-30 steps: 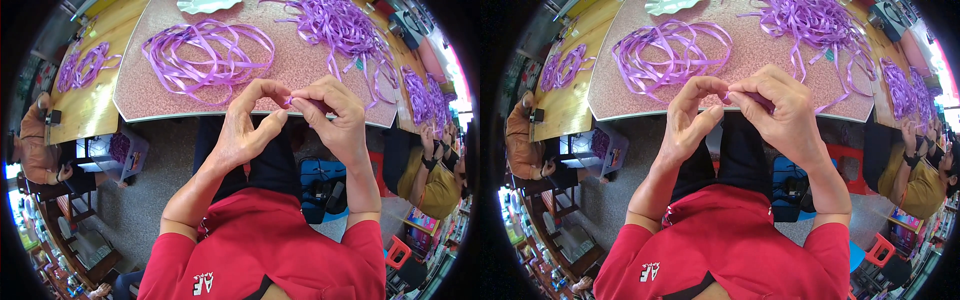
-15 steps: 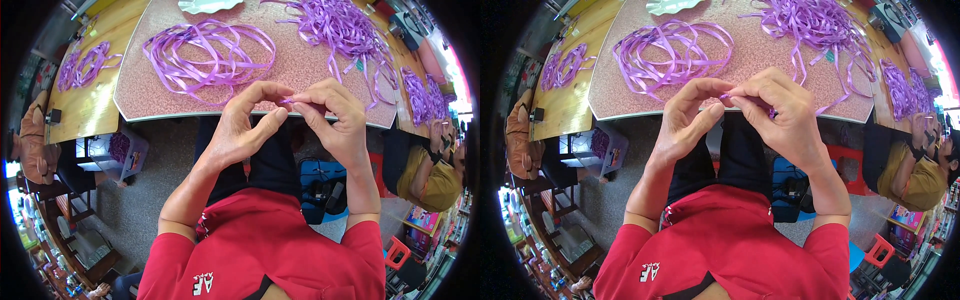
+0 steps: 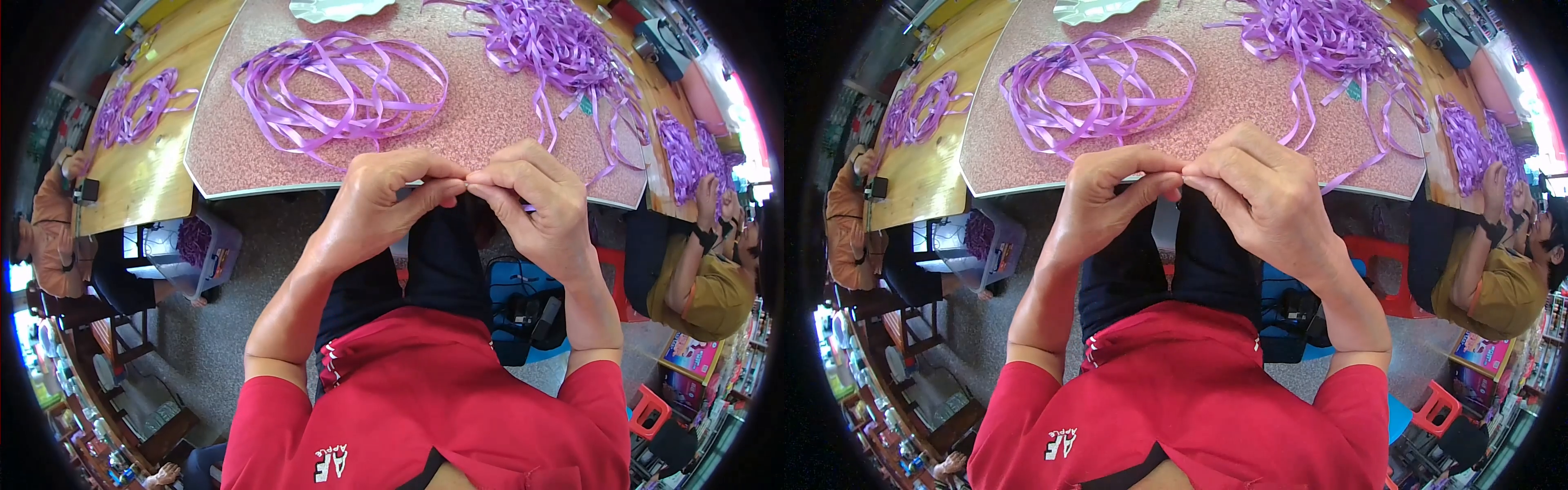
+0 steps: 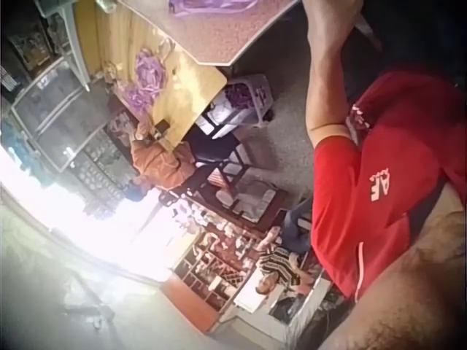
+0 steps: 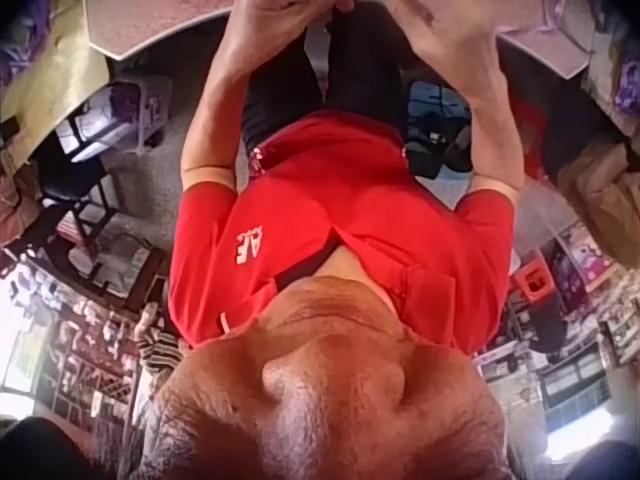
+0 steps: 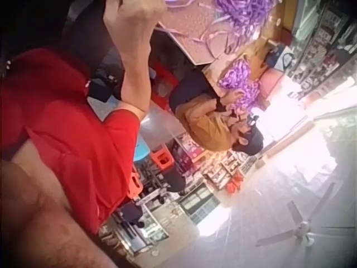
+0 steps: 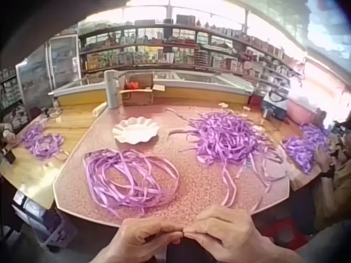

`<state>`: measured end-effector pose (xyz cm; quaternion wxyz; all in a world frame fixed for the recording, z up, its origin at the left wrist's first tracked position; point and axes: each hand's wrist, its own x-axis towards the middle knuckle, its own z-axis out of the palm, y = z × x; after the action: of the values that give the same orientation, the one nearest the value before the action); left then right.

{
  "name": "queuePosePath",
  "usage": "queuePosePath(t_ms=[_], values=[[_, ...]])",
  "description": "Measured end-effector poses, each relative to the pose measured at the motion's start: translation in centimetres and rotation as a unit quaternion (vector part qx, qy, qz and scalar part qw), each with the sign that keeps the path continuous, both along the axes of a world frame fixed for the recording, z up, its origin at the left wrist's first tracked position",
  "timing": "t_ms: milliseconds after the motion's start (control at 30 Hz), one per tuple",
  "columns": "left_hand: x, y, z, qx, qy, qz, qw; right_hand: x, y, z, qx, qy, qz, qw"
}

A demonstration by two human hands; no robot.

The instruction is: Braiding and tying knots in long purple decorative ribbons at a workshop table.

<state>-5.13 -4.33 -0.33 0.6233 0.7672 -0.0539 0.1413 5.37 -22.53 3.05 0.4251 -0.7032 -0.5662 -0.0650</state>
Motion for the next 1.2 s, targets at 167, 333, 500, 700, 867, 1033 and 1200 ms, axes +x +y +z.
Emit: queuePosePath(t_ms=[167,333,500,700,867,1033,1200], values=[[-1.3,1.4,0.2,0.144,-0.018,0.017,0.989,0.0,0.0,0.0,-0.005,0.008,0.013,1.0],[-2.3,2.1,-0.2,0.113,0.013,0.03,0.993,-0.4,-0.1,0.3,0.004,0.049,-0.014,0.999],[-2.0,0.4,0.3,0.068,-0.025,0.049,0.996,-0.5,0.2,0.6,0.007,0.025,-0.004,1.0],[-1.6,0.1,-0.4,0.109,-0.058,0.028,0.992,-0.5,0.3,0.5,0.007,0.017,0.008,1.0],[-1.8,0.2,-1.3,0.128,-0.109,0.08,0.983,-0.1,0.0,0.1,0.004,0.02,0.013,1.0],[-2.0,-0.4,-0.9,-0.103,0.035,-0.012,0.994,-0.1,0.1,0.4,0.013,0.044,0.0,0.999],[-1.7,-0.8,-0.9,-0.076,0.047,-0.011,0.996,-0.1,-0.1,0.3,0.016,0.045,0.005,0.999]])
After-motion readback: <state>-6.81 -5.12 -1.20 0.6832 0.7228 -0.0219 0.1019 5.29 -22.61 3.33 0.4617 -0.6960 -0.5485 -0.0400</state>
